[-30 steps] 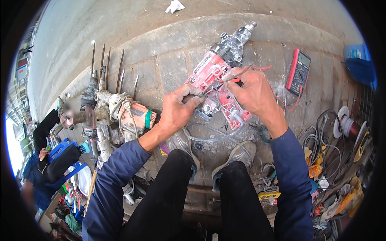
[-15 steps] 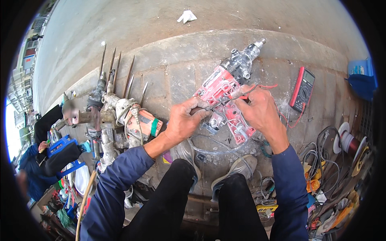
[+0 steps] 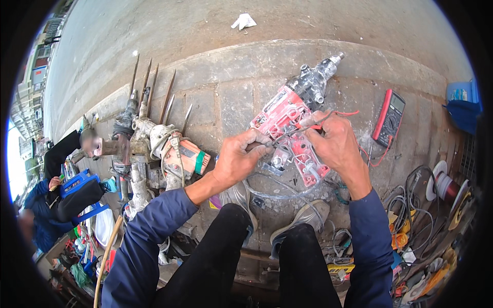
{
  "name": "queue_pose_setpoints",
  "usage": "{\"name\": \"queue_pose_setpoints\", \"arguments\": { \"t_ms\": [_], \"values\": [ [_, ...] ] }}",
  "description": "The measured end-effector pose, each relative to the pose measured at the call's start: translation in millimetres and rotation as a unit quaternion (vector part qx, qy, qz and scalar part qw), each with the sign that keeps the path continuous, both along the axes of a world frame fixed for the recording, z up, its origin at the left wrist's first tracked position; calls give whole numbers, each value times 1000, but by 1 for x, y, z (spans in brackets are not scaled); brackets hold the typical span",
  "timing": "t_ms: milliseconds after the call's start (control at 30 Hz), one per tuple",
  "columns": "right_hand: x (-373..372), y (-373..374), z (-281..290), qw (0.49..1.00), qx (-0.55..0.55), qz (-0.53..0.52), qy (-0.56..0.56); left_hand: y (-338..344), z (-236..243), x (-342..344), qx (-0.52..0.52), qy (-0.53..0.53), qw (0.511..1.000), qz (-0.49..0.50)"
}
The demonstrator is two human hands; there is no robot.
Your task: The person disassembles a red and white power drill, removes the casing, and uses a multimeter to test internal components. They manipulate wires and internal parts with pliers and a screwdriver, then reassemble the casing.
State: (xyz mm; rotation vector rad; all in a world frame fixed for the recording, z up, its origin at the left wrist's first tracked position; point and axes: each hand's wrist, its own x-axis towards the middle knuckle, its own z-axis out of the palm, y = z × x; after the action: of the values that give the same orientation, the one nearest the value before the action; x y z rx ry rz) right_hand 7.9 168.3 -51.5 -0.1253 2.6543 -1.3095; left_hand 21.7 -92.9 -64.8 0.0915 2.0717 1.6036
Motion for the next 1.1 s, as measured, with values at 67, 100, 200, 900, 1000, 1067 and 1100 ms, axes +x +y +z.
{"name": "queue_pose_setpoints", "arguments": {
  "t_ms": [67, 100, 200, 900, 1000, 1067, 1100],
  "values": [
    [0, -1, 2, 1000, -7, -3, 3, -2, -4, 2, 8, 4, 1000, -4],
    [-1, -2, 2, 1000, -13, -6, 1, -3, -6, 2, 9, 3, 1000, -1],
    [-1, -2, 3, 1000, -11, -4, -7, -2, -8, 3, 15, -4, 1000, 4],
    [-2, -4, 9, 998, -37, -12, -51, -5, -9, 0, -14, 3, 1000, -21],
    [-3, -6, 11, 997, -31, -14, -67, -5, -12, 2, -15, 35, 999, -6],
    [-4, -7, 12, 997, -29, -12, -73, -5, -12, 2, -22, 54, 998, 0],
    [-5, -7, 12, 997, -28, -9, -73, -6, -12, 2, -27, 63, 998, -3]
  ]
}}
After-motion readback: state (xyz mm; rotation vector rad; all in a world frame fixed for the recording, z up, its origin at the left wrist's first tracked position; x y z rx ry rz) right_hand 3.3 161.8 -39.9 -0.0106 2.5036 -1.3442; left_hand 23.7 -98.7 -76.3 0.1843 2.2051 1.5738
